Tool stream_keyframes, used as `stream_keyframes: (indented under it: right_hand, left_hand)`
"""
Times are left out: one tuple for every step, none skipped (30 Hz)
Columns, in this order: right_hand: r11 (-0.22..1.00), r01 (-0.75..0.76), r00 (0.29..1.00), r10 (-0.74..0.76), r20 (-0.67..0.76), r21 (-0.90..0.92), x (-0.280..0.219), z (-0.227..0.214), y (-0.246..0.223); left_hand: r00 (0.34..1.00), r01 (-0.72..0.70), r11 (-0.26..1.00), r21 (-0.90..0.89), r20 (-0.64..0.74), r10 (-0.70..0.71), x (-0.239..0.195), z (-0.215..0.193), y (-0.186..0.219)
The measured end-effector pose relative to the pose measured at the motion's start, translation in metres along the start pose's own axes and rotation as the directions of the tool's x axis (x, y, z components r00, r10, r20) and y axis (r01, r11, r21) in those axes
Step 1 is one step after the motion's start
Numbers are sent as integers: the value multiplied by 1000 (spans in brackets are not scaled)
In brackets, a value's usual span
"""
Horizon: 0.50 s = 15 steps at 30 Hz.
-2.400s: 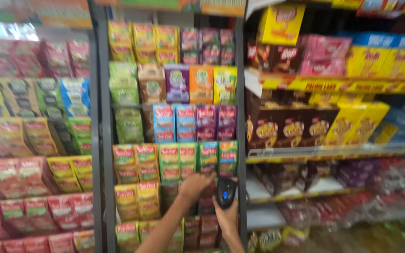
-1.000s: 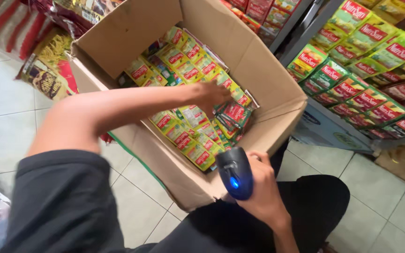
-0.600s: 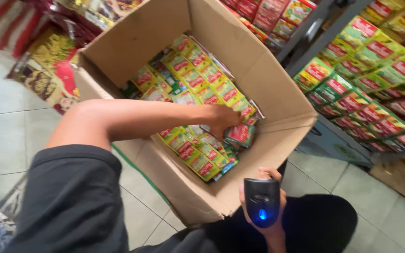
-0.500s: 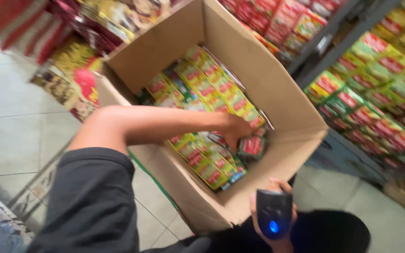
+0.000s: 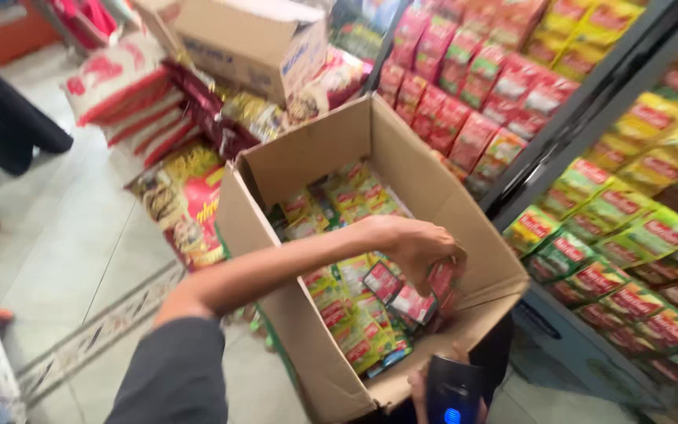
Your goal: The person scans barcodes on drink sachets and boxes using a handheld scanner and then places them on shelves.
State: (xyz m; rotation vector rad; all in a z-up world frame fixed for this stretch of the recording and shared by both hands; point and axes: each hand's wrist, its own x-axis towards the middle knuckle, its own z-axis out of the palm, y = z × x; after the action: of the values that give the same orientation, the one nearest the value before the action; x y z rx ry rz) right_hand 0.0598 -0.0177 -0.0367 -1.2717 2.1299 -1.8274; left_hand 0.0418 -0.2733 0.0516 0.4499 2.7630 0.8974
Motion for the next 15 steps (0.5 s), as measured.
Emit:
stream_keyframes:
  right_hand:
    - [999,-11,1000,12,-27,33,3,-1,2]
    - [996,-31,997,37,-61,88,6,-5,5]
    - [989,-45,993,60,-100,142,11,-12,7]
    - [979,-58,988,85,-132,196,15,-20,8]
    - [970,-61,988,92,-125,234,20,-22,8]
    - [960,-67,986,105,-127,272,22,-29,7]
    - [948,-83,984,126,-124,307,22,-34,4]
    - [941,-99,983,142,-113,324,20,-40,1]
    - [933,-112,983,155,-100,343,18,-44,-3]
    - [923,-131,983,169,-74,362,18,-48,-7]
    - [917,-140,983,175,-61,374,16,-52,-11]
    - [912,-146,983,178,-50,383,16,-56,-14]
    - [907,-150,983,180,-43,393,16,-60,-17]
    - [903,-152,982,184,-43,403,17,-61,-19]
    - [898,-151,981,187,-48,413,16,-64,-21]
  left_hand:
    - [992,-86,996,12,-95,87,-11,-19,25]
    - [972,-145,989,12,-186,145,-22,-32,52]
    - [940,-206,978,19,-274,203,-32,-42,79]
    - [897,-265,964,25,-360,256,-43,-48,105]
    - [866,-261,962,-77,-460,198,-56,-49,130]
    - [831,-278,942,-189,-540,137,-66,-44,154]
    - [793,-300,907,-297,-606,64,-70,-38,176]
    - [763,-352,872,-338,-644,58,-68,-27,196]
    - [732,-405,833,-376,-679,49,-68,-15,213]
    - [708,-433,814,-386,-705,42,-68,-1,227]
    - [682,-462,795,-393,-730,35,-68,14,240]
    - [672,-468,798,-379,-739,43,-67,29,249]
    - [661,-491,770,-406,-750,26,-65,44,257]
    - [655,-514,742,-431,-756,15,-63,58,263]
    - [650,-551,674,-492,-759,-23,-61,69,265]
